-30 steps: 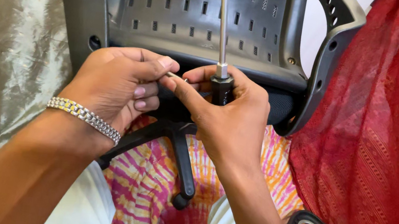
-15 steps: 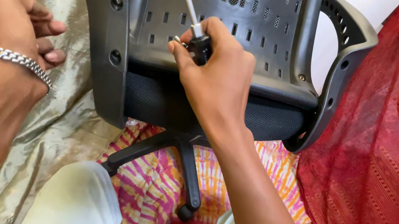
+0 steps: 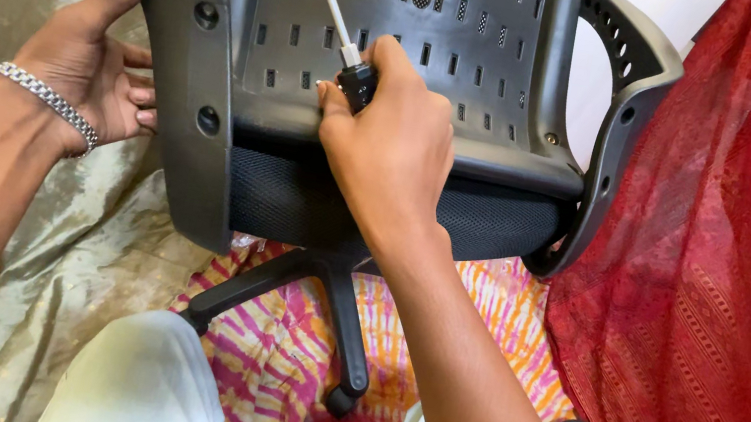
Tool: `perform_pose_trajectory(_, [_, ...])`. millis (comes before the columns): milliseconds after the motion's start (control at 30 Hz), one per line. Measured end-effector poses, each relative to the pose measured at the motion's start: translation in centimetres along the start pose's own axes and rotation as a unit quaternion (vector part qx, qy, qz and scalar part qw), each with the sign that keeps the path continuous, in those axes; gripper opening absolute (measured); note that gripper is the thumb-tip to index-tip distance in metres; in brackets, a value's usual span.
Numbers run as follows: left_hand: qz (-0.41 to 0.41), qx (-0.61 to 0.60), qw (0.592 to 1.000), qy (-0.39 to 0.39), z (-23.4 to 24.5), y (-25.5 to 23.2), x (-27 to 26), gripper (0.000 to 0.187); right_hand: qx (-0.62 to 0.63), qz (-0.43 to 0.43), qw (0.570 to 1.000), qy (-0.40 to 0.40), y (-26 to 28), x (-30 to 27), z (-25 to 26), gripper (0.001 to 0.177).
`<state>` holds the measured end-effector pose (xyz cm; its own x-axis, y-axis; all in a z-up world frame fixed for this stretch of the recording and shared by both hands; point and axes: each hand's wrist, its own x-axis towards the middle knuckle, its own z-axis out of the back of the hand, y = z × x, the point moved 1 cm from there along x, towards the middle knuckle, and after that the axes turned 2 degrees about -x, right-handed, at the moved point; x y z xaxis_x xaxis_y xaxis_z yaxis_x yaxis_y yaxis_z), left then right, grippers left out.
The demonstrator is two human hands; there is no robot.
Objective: The person assembles an office chair by attaching the base to the seat and then securing the backrest. They use a screwdriver to tighten screws on the underside of the seat and backrest, aligning components and fastening them together.
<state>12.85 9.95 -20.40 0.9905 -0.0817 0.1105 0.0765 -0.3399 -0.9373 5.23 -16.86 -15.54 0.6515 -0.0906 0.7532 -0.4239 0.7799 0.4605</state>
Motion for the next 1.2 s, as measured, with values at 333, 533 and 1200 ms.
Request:
perform_pose_trajectory(333, [0.083, -0.157, 0.980, -0.087, -2.0, 3.4, -0.2, 0.118, 0.080, 0.030, 0.996, 0.007, -3.0, -0.5, 2.0, 0.025])
perform_pose_trajectory(533, [0.076, -0.205, 0.974, -0.057, -2.7, 3.3, -2.1, 0.118, 0.159, -0.073, 0.983, 0.047, -4.1, -0.6, 2.7, 0.024])
perform_pose_trajectory(1200, [-0.065, -0.028, 0.996, 0.052, -9.0, 1.4, -4.4, 0.046, 0.294, -0.163, 0.942, 0.006, -5.0, -4.7, 3.3, 0.018])
